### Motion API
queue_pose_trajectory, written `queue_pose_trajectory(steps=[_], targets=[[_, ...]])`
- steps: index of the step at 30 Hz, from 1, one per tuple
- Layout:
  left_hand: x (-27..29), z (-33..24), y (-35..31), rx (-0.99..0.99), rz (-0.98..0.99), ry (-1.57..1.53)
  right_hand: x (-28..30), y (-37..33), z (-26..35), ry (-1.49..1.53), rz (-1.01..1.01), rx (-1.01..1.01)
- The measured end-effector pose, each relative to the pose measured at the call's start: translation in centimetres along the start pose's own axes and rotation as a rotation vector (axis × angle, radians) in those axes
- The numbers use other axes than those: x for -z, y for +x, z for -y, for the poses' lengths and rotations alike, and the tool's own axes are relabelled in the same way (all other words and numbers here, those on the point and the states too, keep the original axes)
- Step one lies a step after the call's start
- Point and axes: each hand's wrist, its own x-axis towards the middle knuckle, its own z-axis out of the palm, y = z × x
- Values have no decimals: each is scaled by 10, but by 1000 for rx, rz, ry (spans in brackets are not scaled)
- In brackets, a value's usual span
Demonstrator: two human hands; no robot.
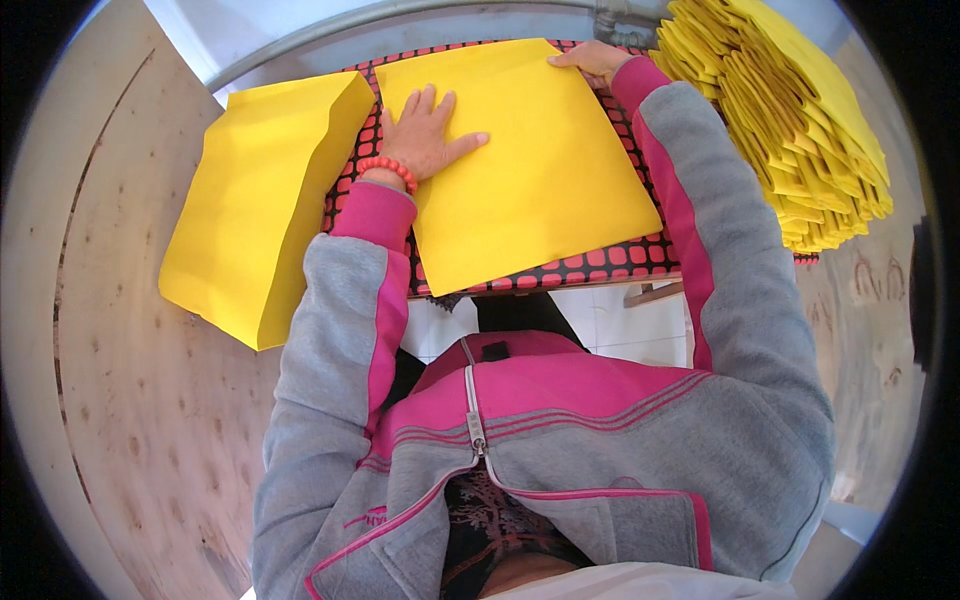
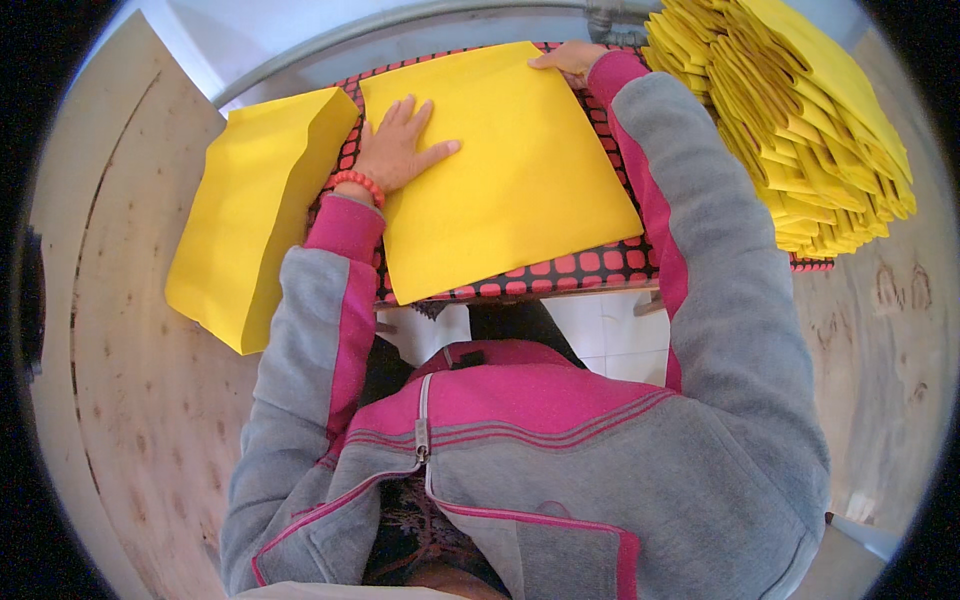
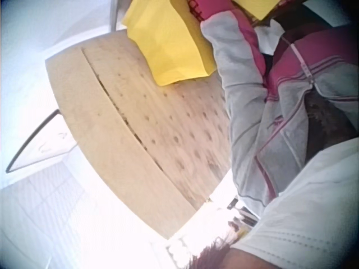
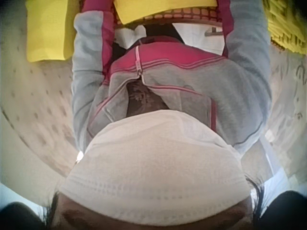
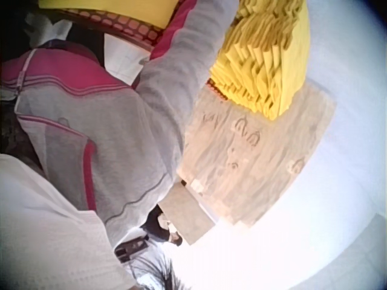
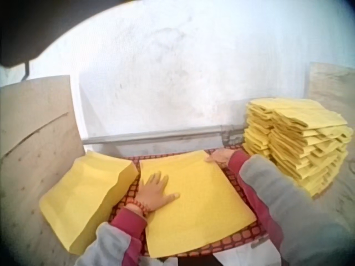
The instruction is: The person folds yellow paper sheets by hand on a patterned table. They repeatedly pick up sheets, fold them in half, and stack the folded pieces into a growing pile on the right side of the table.
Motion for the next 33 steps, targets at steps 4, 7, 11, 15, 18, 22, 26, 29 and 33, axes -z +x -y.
queue_pose_trajectory(steps=[4, 7, 11, 15, 18, 22, 26, 29, 33], targets=[[2, -2, -2, 15, -16, 41, -24, -9, 2, -237, -228, 290], [4, -3, -5, -72, -148, 60, -53, -27, -1, -1224, -625, 940], [2, -7, -6, -98, -41, 35, -74, -41, 0, -1627, -627, 1206], [0, -8, -7, -73, -2, 24, -47, -57, 3, -705, -355, 577], [1, -7, -8, -73, -2, 0, -22, -67, -2, 41, -26, 76], [8, -6, -9, -82, 18, -30, -17, -74, -11, -156, -109, 230], [13, -7, -16, -137, 11, -68, -49, -76, -11, -1228, -449, 792], [11, -13, -22, -175, -1, -80, -79, -82, -15, -1700, -623, 1090], [11, -14, -25, -155, 6, -102, -63, -97, -12, -1033, -480, 685]])
